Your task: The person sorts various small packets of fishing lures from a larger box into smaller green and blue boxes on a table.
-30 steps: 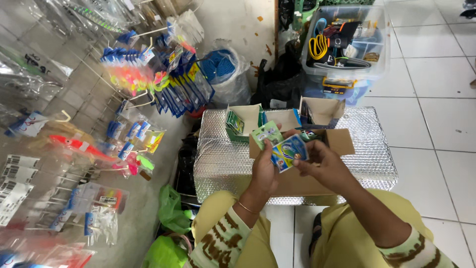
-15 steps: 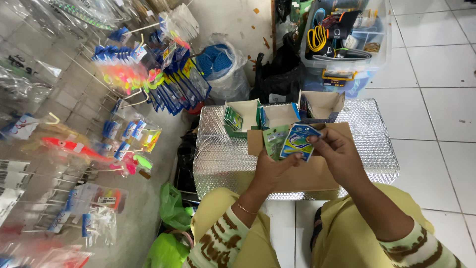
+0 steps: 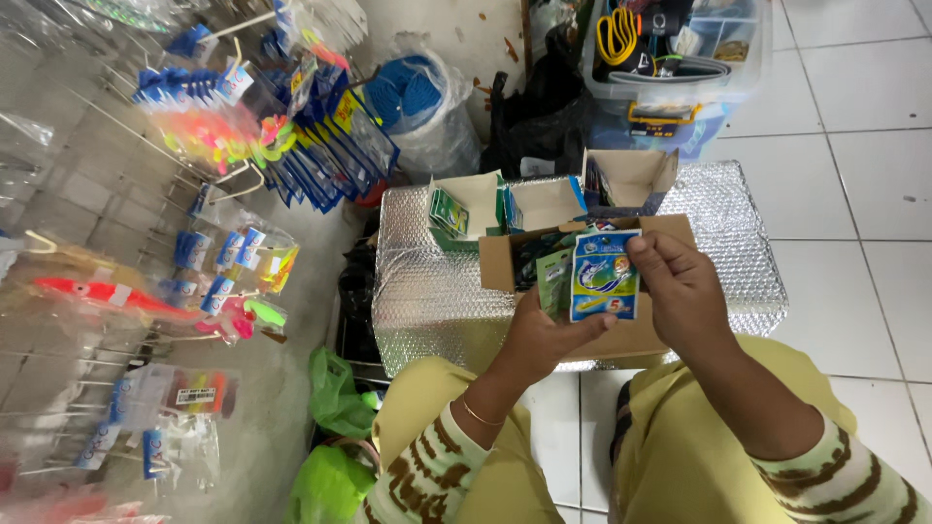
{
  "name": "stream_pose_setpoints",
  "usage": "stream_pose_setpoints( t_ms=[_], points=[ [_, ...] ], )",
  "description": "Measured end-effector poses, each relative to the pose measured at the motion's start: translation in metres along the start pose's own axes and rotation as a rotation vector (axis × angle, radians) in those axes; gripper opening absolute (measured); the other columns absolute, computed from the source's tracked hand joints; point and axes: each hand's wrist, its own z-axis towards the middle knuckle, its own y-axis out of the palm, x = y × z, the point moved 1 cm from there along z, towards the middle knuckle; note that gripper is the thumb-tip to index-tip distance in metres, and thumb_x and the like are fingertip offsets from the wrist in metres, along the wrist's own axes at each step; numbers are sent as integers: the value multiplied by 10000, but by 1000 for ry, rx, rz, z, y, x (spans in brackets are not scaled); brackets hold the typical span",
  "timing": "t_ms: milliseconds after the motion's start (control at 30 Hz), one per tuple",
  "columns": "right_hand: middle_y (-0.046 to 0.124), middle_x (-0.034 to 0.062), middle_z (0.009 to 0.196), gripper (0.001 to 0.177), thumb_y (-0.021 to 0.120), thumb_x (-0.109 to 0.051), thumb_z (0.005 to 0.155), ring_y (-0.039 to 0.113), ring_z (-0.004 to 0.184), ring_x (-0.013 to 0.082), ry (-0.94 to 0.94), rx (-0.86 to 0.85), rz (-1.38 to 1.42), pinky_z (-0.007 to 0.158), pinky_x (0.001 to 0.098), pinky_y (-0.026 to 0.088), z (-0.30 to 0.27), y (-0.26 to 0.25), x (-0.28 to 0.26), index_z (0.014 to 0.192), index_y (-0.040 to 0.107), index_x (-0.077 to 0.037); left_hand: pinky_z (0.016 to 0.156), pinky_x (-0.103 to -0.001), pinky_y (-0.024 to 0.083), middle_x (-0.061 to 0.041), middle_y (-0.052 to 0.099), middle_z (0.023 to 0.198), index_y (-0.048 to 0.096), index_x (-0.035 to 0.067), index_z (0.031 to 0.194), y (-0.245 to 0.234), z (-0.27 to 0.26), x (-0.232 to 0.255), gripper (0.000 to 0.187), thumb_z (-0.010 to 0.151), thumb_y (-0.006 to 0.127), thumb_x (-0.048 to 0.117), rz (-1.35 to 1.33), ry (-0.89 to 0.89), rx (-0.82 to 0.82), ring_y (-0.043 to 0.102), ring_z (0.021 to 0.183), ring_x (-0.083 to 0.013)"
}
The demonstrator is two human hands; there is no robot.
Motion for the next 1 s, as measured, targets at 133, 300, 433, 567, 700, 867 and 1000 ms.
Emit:
stream_pose_setpoints(
  t_ms=[133,300,433,567,700,867,1000],
  points=[
    [682,86,771,339,541,-226,1134,696,762,140,0,-10,-7,780,376,651,1,0,-1,868,633,-37,705,-279,644,-118,736,880,653,4,1078,0,-1,-1,348,802,863,28,-25,-8,-1,730,793,-156],
    [653,56,748,287,543,-212,1134,653,740,104,-45,15,-36,760,336,629,0,1,-1,941,650,-27,753,-286,642,-115,722,895,630,9,1094,-4,0,-9,344,835,850,63,-10,-35,-14,727,814,-159],
    [591,81,733,159,614,-152,1084,632,751,125,-150,25,-109,760,323,596,3,-3,5,1085,623,6,804,-331,641,-140,712,925,615,16,1117,2,1,4,360,840,839,64,-10,-36,-46,728,844,-192],
    [621,130,743,168,649,-96,1072,610,720,143,-281,55,-232,731,315,552,9,-21,11,1135,595,50,755,-355,654,-162,735,974,640,-5,1147,-13,13,-12,360,884,792,188,-351,-48,-69,749,858,-211],
    [678,54,934,141,692,-124,1082,660,888,103,-188,223,-315,723,242,558,18,-34,9,1162,590,-71,714,-274,557,-83,684,1083,506,38,1452,-34,15,-4,668,938,716,411,-187,18,6,676,935,-174],
    [592,-15,920,112,679,-140,1123,567,888,44,-180,260,-317,794,223,515,57,-52,11,1116,570,-117,670,-283,596,-121,703,1058,528,36,1450,-49,19,4,497,1027,589,290,-380,-13,172,696,901,-197],
    [692,12,1004,65,627,-99,1100,635,945,60,-145,223,-324,822,240,559,111,-73,40,1154,604,-125,662,-299,615,-115,729,1052,571,56,1427,-54,21,2,436,1037,546,250,-513,-80,269,713,885,-200]
  ],
)
